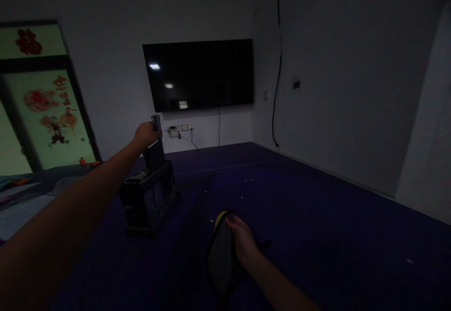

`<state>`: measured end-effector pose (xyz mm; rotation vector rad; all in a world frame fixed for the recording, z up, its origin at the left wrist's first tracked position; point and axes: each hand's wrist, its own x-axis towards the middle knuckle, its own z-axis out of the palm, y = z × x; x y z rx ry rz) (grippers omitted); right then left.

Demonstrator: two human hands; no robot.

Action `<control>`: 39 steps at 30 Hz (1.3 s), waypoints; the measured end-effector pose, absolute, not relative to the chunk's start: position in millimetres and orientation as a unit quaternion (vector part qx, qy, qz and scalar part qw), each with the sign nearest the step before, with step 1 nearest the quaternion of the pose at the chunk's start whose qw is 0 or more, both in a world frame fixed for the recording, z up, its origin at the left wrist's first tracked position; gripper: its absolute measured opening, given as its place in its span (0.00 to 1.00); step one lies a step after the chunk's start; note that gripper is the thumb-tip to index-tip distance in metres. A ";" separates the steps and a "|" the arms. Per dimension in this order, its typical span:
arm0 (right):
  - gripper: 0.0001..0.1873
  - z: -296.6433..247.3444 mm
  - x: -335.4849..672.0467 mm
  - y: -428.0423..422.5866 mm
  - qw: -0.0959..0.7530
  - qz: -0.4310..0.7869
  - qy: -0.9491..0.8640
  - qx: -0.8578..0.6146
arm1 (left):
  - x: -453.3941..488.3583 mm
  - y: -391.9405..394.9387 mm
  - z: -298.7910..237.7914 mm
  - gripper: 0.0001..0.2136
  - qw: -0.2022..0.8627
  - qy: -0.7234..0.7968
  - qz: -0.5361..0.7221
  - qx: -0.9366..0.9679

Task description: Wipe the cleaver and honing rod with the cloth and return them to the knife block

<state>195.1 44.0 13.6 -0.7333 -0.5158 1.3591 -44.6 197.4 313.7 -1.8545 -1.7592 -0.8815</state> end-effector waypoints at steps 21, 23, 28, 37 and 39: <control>0.17 12.4 198.0 46.1 0.682 0.612 -0.222 -0.333 | -33.6 207.9 250.4 0.16 0.339 -0.665 -0.198 -0.635; 0.18 13.2 197.9 45.9 0.682 0.613 -0.225 -0.331 | -34.4 209.3 246.1 0.16 0.353 -0.658 -0.203 -0.634; 0.18 13.9 197.0 46.8 0.680 0.615 -0.214 -0.337 | -35.9 213.7 237.9 0.17 0.360 -0.650 -0.218 -0.633; 0.19 9.8 196.9 48.7 0.682 0.608 -0.215 -0.345 | -46.6 209.7 242.7 0.22 0.329 -0.633 -0.213 -0.667; 0.19 8.7 196.9 49.2 0.683 0.609 -0.213 -0.344 | -51.5 203.7 246.8 0.29 0.323 -0.639 -0.233 -0.658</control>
